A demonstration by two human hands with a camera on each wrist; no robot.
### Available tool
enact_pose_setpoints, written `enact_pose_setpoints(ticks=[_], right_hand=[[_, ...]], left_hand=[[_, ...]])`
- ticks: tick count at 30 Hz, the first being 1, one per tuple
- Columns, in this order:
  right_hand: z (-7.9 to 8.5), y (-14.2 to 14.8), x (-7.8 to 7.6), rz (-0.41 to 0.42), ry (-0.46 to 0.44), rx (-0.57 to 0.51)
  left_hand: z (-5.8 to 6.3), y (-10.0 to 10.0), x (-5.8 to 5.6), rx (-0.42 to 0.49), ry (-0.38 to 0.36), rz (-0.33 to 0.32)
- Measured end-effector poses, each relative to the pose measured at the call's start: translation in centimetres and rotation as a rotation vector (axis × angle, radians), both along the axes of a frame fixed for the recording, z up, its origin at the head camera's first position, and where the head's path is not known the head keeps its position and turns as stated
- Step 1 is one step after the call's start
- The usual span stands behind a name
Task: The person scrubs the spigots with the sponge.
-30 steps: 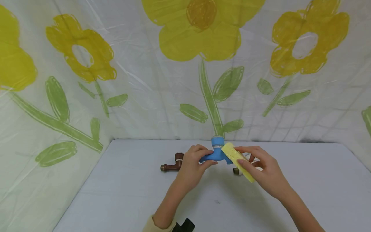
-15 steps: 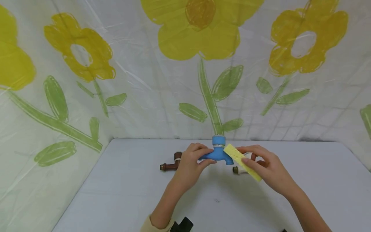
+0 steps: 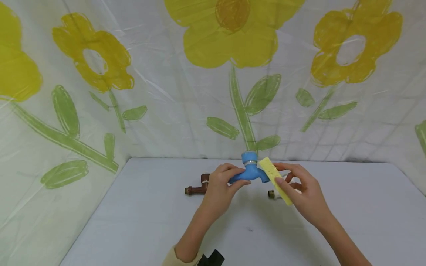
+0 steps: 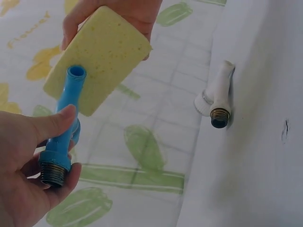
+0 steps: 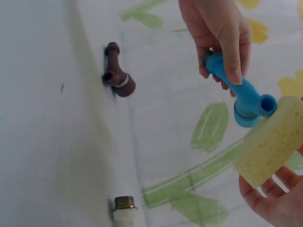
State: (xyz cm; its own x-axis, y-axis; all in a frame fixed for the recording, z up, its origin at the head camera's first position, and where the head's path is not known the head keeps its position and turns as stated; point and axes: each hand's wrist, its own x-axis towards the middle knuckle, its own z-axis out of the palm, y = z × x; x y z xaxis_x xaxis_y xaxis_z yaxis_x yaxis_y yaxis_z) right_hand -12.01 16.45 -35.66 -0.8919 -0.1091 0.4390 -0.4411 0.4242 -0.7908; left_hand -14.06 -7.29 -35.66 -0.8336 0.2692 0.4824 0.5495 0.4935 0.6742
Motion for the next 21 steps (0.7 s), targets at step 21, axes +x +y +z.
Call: enact_pose_setpoints(ticks=[21], right_hand=[[-0.61, -0.14, -0.15, -0.090, 0.301, -0.079]], left_hand=[[0.14, 0.92, 0.99, 0.052, 0.030, -0.134]])
